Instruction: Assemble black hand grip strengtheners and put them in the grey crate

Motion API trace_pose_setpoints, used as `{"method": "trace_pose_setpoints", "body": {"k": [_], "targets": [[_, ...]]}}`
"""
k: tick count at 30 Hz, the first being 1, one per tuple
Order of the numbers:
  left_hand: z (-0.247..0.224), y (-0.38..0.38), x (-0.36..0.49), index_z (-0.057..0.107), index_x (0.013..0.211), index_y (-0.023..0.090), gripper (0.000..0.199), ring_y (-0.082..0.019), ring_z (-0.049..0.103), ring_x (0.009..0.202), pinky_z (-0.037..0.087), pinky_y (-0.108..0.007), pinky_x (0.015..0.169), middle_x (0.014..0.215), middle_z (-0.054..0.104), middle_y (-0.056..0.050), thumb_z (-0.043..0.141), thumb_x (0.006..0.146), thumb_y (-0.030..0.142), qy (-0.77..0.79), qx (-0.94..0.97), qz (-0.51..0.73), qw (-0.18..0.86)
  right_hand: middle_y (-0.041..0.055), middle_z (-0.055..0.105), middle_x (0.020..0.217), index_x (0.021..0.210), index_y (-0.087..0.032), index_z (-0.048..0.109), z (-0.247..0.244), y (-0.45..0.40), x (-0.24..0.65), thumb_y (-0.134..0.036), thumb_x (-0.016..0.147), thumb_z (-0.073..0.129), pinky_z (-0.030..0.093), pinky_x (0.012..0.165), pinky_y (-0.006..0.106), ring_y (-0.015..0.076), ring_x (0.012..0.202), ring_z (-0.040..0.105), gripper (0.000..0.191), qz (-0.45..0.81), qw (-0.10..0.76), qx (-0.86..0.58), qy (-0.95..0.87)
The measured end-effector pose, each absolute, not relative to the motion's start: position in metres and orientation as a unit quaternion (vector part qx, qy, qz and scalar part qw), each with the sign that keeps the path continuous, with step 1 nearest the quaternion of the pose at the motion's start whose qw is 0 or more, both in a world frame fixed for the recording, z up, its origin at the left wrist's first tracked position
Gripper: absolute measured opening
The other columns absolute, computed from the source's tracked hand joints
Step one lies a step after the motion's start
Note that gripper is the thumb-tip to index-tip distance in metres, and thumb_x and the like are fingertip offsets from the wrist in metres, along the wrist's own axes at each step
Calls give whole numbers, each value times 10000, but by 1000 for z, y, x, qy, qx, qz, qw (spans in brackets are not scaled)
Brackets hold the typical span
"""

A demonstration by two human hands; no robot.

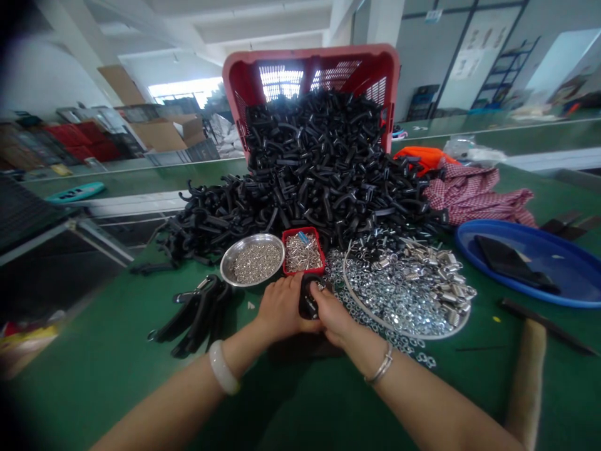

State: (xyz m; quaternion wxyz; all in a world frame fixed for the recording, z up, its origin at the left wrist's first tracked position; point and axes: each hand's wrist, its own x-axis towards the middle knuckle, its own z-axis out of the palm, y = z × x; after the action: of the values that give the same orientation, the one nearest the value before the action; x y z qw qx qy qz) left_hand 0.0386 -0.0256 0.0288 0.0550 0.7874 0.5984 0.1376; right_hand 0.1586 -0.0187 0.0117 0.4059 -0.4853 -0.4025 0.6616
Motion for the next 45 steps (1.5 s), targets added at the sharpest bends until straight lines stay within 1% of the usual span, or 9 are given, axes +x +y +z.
{"method": "trace_pose_setpoints", "body": {"k": [3,6,8,11,19,24,27,32,45], "targets": [[26,-20,32,410,1213,83,982,-328,519,982,377,-433,857,1074,565,-175,576,476,710,579,804,120,67,45,640,688,845,-182,581,19,-14,174,-459,856,380,483,552,300,164,587,595,342,604,263,-483,-576],[28,-13,25,433,1196,96,973,-321,530,971,392,-414,845,1052,579,-164,561,468,728,533,837,96,76,62,627,626,676,-175,605,39,9,209,-468,833,406,445,544,309,187,584,582,388,319,92,-553,-764],[29,-9,24,432,1202,95,985,-318,527,978,386,-410,854,1059,578,-163,564,461,731,496,861,81,78,93,658,786,759,-184,641,54,34,235,-392,843,396,436,607,329,221,720,599,332,86,82,-626,-771],[27,-5,28,423,1226,113,1027,-317,514,990,368,-415,870,1088,567,-159,589,422,731,462,881,63,75,95,658,948,893,-210,665,69,69,258,-273,831,395,430,651,328,239,837,597,284,-26,29,-655,-755],[10,0,23,376,1303,129,1053,-323,429,1121,265,-432,984,1252,463,-164,537,480,765,449,890,49,68,19,641,1039,991,-280,656,63,101,202,-286,833,433,425,776,270,180,949,567,274,11,3,-509,-861],[15,-2,18,373,1311,126,1068,-322,396,1164,231,-441,1013,1283,442,-165,525,483,783,433,896,65,77,114,643,1007,927,-204,677,50,110,155,-267,763,537,438,769,340,257,953,570,225,13,-18,-489,-872],[29,8,13,463,1244,218,832,-281,454,1107,330,-400,942,1234,501,-104,484,600,744,450,884,99,82,180,636,990,923,-129,671,43,113,143,-221,773,515,445,751,362,280,918,587,235,15,-22,-502,-864],[45,51,7,604,1053,209,331,-253,551,953,425,-360,785,1011,617,-111,393,861,377,639,765,82,16,159,631,992,909,-147,667,38,112,149,-256,807,484,445,734,331,261,915,587,236,26,10,-517,-855],[34,130,27,640,1013,186,303,-241,602,907,448,-311,748,995,657,-122,446,829,328,695,716,16,69,-1,654,797,815,-186,628,36,81,183,-137,745,522,413,688,209,121,745,579,136,111,146,-487,-854]]}}
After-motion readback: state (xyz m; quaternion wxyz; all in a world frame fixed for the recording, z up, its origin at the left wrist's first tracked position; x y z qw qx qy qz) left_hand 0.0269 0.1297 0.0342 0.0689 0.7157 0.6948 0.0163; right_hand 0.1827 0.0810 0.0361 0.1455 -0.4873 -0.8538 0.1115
